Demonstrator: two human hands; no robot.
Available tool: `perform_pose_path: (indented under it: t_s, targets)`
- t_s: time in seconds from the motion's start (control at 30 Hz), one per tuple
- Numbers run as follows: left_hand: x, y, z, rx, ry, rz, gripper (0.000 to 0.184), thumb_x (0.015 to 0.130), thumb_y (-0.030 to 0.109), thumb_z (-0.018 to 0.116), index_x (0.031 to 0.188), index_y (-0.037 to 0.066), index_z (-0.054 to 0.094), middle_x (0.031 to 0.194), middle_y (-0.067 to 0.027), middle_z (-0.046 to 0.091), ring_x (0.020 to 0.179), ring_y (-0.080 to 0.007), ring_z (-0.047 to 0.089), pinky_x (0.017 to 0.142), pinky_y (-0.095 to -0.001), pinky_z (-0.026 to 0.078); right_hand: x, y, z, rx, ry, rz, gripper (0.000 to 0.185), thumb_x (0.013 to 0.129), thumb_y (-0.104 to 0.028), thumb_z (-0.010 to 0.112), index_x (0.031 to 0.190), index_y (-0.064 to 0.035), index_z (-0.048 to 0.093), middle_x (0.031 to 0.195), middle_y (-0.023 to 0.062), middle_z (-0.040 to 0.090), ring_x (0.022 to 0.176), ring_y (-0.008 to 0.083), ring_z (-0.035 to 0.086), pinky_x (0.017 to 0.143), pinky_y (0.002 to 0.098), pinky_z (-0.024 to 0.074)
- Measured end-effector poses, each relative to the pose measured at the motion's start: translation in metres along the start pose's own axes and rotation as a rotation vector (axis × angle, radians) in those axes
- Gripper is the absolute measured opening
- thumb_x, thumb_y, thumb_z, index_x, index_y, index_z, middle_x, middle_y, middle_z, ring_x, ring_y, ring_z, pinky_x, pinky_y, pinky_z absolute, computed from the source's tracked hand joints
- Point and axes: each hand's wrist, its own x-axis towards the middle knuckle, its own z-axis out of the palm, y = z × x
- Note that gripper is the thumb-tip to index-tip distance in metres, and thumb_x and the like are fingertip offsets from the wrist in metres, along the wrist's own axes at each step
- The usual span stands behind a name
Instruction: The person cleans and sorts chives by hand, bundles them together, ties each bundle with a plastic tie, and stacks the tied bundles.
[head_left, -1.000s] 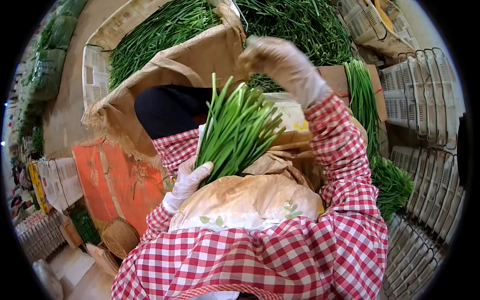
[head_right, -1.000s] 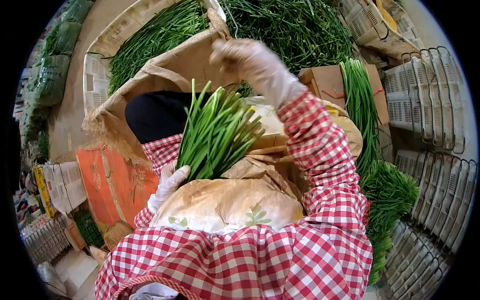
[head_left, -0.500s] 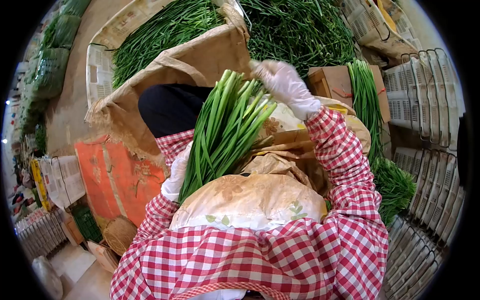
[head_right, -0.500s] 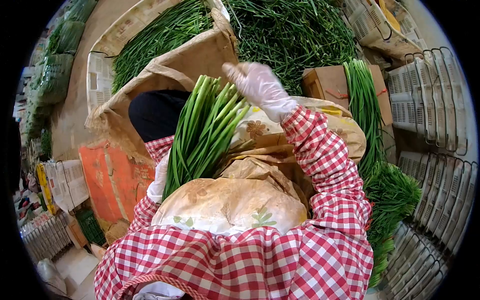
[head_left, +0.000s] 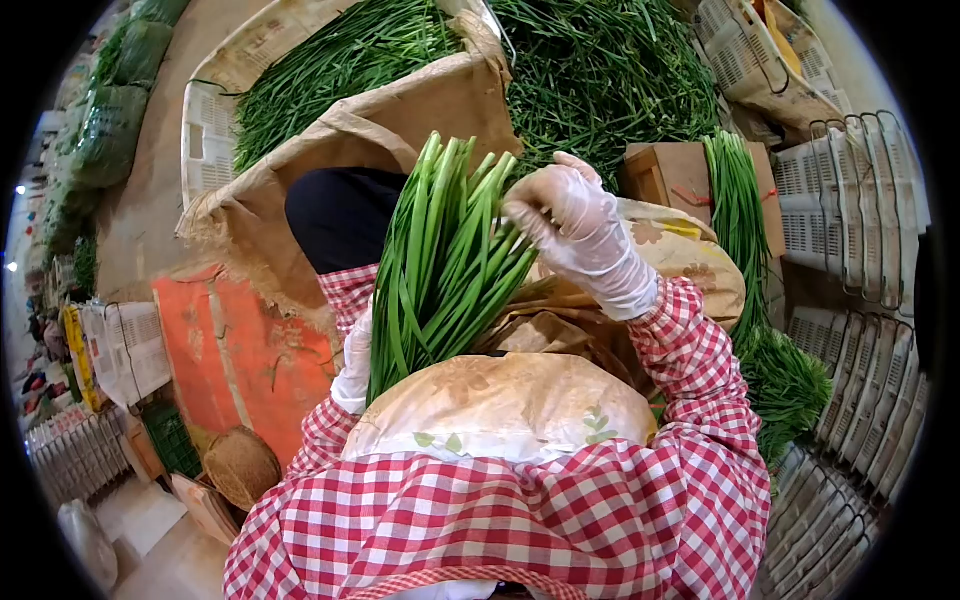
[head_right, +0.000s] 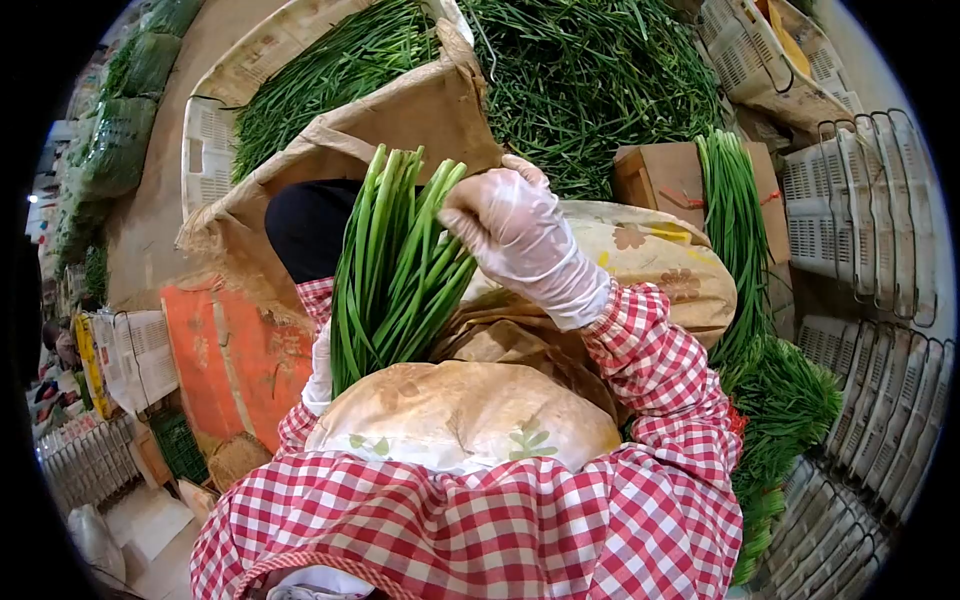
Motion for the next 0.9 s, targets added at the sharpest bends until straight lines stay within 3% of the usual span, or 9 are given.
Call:
perform_pose_path:
  t_s: [0.03, 0.1, 0.3, 0.37, 0.4, 0.43, 0.57, 0.67, 0.9]
  targets:
    - [-0.001, 0.000, 0.002, -0.016, -0.006, 0.008, 0.043, 0.093, 0.039, 0.047, 0.118, 0.005, 0.055, 0.105, -0.0009, 0.060, 0.089, -0.0103, 0.057, 0.078, -0.0243, 0.047, 0.000, -0.004, 0.000, 0.067, 0.061, 0.104, 0.021, 0.085, -0.025, 0.063, 0.084, -0.0048, 0.055, 0.078, 0.0029, 0.059, 0.073, 0.0187, 0.058, 0.078, 0.0387, 0.0459]
    - [-0.002, -0.001, 0.005, -0.051, -0.016, 0.019, 0.043, 0.093, 0.039, 0.046, 0.117, 0.005, 0.055, 0.105, -0.0010, 0.061, 0.088, -0.0104, 0.057, 0.078, -0.0243, 0.047, 0.010, -0.017, -0.019, 0.809, -0.040, 0.581, 0.016, 0.090, -0.022, 0.056, 0.086, -0.0068, 0.053, 0.074, 0.0037, 0.057, 0.071, 0.0131, 0.057, 0.064, 0.0258, 0.0504]
    - [-0.002, -0.003, 0.005, -0.113, -0.015, 0.038, 0.042, 0.094, 0.040, 0.045, 0.115, 0.005, 0.056, 0.102, -0.0013, 0.061, 0.086, -0.0107, 0.058, 0.076, -0.0243, 0.048, 0.029, 0.003, -0.076, 1.528, 0.213, 0.465, 0.015, 0.089, -0.021, 0.056, 0.083, -0.0066, 0.056, 0.077, 0.0041, 0.059, 0.075, 0.0154, 0.060, 0.074, 0.0335, 0.0544]
    - [-0.002, -0.003, 0.004, -0.121, -0.011, 0.048, 0.042, 0.094, 0.040, 0.045, 0.114, 0.005, 0.057, 0.101, -0.0014, 0.062, 0.085, -0.0108, 0.058, 0.076, -0.0243, 0.048, 0.031, 0.020, -0.091, 1.107, 0.311, 0.360, 0.013, 0.090, -0.017, 0.055, 0.090, -0.0047, 0.057, 0.082, 0.0058, 0.061, 0.074, 0.0164, 0.061, 0.076, 0.0330, 0.0545]
    - [-0.002, -0.002, 0.005, -0.122, -0.010, 0.056, 0.042, 0.094, 0.040, 0.044, 0.114, 0.005, 0.057, 0.101, -0.0014, 0.062, 0.085, -0.0109, 0.058, 0.076, -0.0243, 0.048, 0.037, 0.020, -0.086, 0.230, 0.389, 0.350, 0.020, 0.090, -0.017, 0.054, 0.102, -0.0011, 0.055, 0.086, 0.0083, 0.062, 0.071, 0.0171, 0.062, 0.070, 0.0298, 0.0555]
    - [-0.003, 0.000, 0.006, -0.117, -0.009, 0.065, 0.042, 0.094, 0.040, 0.044, 0.114, 0.005, 0.057, 0.100, -0.0014, 0.062, 0.085, -0.0109, 0.058, 0.075, -0.0243, 0.048, 0.040, 0.021, -0.074, -0.244, 0.421, 0.273, 0.028, 0.091, -0.018, 0.053, 0.111, 0.0016, 0.051, 0.089, 0.0108, 0.062, 0.069, 0.0164, 0.062, 0.060, 0.0264, 0.0546]
    - [0.000, 0.009, 0.017, -0.067, -0.028, 0.083, 0.042, 0.095, 0.040, 0.042, 0.109, 0.004, 0.059, 0.093, -0.0019, 0.062, 0.079, -0.0102, 0.057, 0.071, -0.0237, 0.047, 0.046, -0.045, -0.049, 0.671, -0.207, 0.694, 0.034, 0.092, -0.015, 0.051, 0.117, 0.0066, 0.045, 0.099, 0.0182, 0.062, 0.066, 0.0129, 0.062, 0.054, 0.0259, 0.0532]
    - [-0.007, 0.012, 0.011, 0.121, -0.013, 0.172, 0.039, 0.095, 0.037, 0.042, 0.105, 0.003, 0.059, 0.088, -0.0010, 0.061, 0.072, -0.0079, 0.054, 0.066, -0.0236, 0.045, 0.037, -0.035, 0.002, 0.860, -0.192, 0.843, 0.028, 0.086, -0.003, 0.051, 0.113, 0.0071, 0.047, 0.094, 0.0129, 0.064, 0.056, 0.0114, 0.059, 0.051, 0.0232, 0.0498]
    - [-0.015, 0.014, 0.016, 0.016, -0.128, 0.172, 0.038, 0.093, 0.035, 0.047, 0.108, 0.002, 0.057, 0.093, -0.0003, 0.061, 0.078, -0.0076, 0.055, 0.069, -0.0228, 0.046, 0.021, -0.010, 0.028, 0.617, -0.205, 0.608, 0.037, 0.085, -0.001, 0.054, 0.122, -0.0030, 0.050, 0.098, 0.0009, 0.062, 0.071, 0.0079, 0.056, 0.061, 0.0225, 0.0483]
